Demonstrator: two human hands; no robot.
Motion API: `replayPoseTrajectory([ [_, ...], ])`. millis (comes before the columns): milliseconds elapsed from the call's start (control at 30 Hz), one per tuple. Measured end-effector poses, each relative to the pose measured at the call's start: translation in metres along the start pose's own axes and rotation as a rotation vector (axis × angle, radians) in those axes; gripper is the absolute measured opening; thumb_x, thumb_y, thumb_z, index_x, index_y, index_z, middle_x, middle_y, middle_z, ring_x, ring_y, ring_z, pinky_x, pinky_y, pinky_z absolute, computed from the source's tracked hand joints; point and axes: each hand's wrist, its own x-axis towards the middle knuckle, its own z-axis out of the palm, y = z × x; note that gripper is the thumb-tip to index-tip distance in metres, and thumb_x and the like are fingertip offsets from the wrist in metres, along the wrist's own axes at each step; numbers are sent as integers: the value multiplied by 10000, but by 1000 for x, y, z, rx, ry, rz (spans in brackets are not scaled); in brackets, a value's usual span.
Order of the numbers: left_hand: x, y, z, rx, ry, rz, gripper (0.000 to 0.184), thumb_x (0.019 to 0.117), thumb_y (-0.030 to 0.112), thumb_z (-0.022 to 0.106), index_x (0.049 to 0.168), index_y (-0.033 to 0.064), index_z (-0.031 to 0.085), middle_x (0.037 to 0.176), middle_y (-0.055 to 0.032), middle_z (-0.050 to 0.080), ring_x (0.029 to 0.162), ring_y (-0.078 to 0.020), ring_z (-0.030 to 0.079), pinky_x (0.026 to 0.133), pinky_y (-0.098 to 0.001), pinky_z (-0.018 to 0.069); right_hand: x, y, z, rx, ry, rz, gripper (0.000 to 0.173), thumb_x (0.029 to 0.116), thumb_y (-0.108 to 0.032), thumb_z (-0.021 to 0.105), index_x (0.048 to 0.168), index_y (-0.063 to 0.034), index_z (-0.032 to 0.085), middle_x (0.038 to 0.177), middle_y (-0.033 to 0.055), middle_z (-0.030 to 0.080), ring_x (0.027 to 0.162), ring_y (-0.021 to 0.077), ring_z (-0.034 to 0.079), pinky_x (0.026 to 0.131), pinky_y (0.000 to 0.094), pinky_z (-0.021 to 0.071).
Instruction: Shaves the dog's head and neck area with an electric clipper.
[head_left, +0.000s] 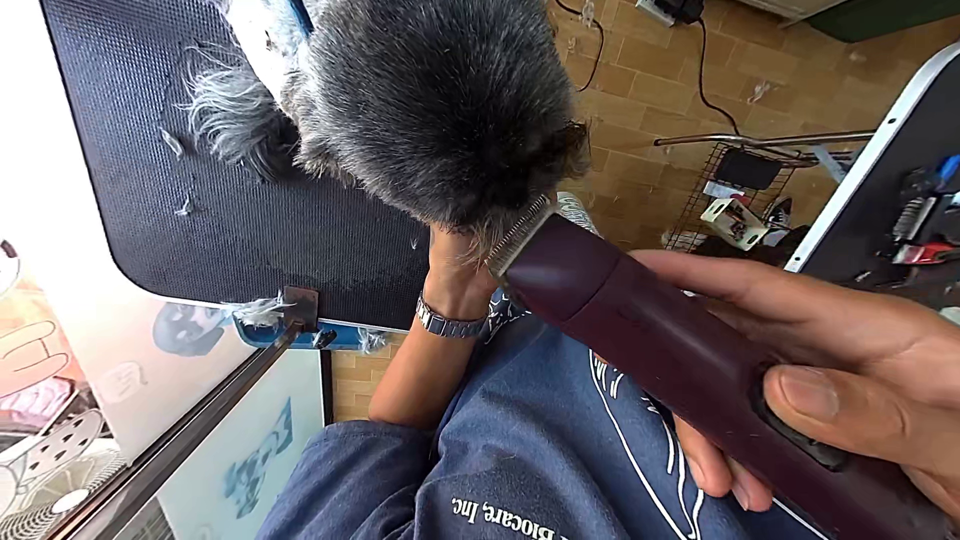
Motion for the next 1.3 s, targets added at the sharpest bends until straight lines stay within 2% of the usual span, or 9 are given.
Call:
replayPoseTrajectory([
  [100, 10, -11, -16, -208, 120, -110, 247, 1025, 270, 558, 1124, 70, 662, 1026, -65, 712, 995, -148, 691, 904, -319, 571, 5, -3, 3, 28, 16, -5, 590, 1058, -170, 520, 1614, -199, 327, 1038, 163, 700, 702, 221, 724, 583, 329, 653],
  [233, -2, 2, 7, -63, 19, -35, 197, 1025, 255, 554, 1019, 175, 734, 976, 9, 753, 970, -64, 706, 888, -240, 572, 11, -3, 3, 9, 30, -33, 564, 1062, -169, 496, 1604, -213, 342, 1066, 140, 697, 701, 201, 728, 568, 307, 647],
  [500, -7, 10, 11, -116, 35, -100, 290, 1062, 265, 458, 994, 150, 716, 945, -4, 737, 943, -86, 699, 860, -267, 574, 19, -3, 4, -3, 26, -92, 558, 1065, -186, 499, 1599, -175, 339, 1082, 140, 685, 706, 210, 729, 557, 318, 650],
  [600, -14, 14, 13, -5, -20, -77, 314, 1085, 271, 436, 1034, 197, 737, 999, 57, 754, 994, -20, 695, 907, -205, 559, 17, -3, 4, -1, 16, -81, 584, 1057, -198, 531, 1606, -200, 334, 1107, 142, 684, 712, 215, 731, 562, 317, 652],
  [767, -2, 6, 9, -177, 13, -78, 253, 1035, 312, 526, 1040, 136, 708, 988, -26, 734, 960, -93, 696, 845, -257, 571, 16, -2, 2, 10, 29, -72, 563, 1067, -193, 514, 1603, -183, 341, 1084, 148, 691, 714, 209, 733, 573, 309, 651],
  [1033, -5, 9, 14, -134, -8, -76, 251, 1036, 323, 531, 1038, 163, 725, 995, 8, 745, 984, -65, 695, 887, -246, 563, 18, -4, 8, -54, 57, -99, 577, 1050, -200, 545, 1595, -181, 356, 1110, 137, 679, 715, 215, 729, 562, 323, 655],
  [1200, -12, 14, 21, -5, -57, -85, 247, 1044, 345, 524, 1073, 232, 742, 1033, 92, 751, 1020, 10, 681, 932, -190, 541, 22, -3, 13, -115, 82, -141, 582, 1050, -210, 539, 1596, -162, 344, 1060, 110, 695, 718, 186, 723, 575, 297, 648],
  [1267, -10, 3, -7, -156, -149, -121, 310, 1037, 406, 517, 1109, 200, 736, 1082, 39, 749, 1067, -58, 685, 952, -249, 548, 20, -2, 16, -149, 93, -158, 596, 1048, -217, 544, 1602, -156, 330, 1050, 109, 695, 725, 194, 722, 584, 306, 654],
  [1300, 4, -18, -49, -295, -439, -88, 373, 1057, 421, 492, 1268, 161, 654, 1258, -26, 684, 1216, -138, 617, 1040, -346, 498, 19, -1, 15, -154, 96, -162, 600, 1049, -210, 548, 1604, -154, 327, 1048, 117, 696, 731, 206, 723, 590, 315, 656],
])
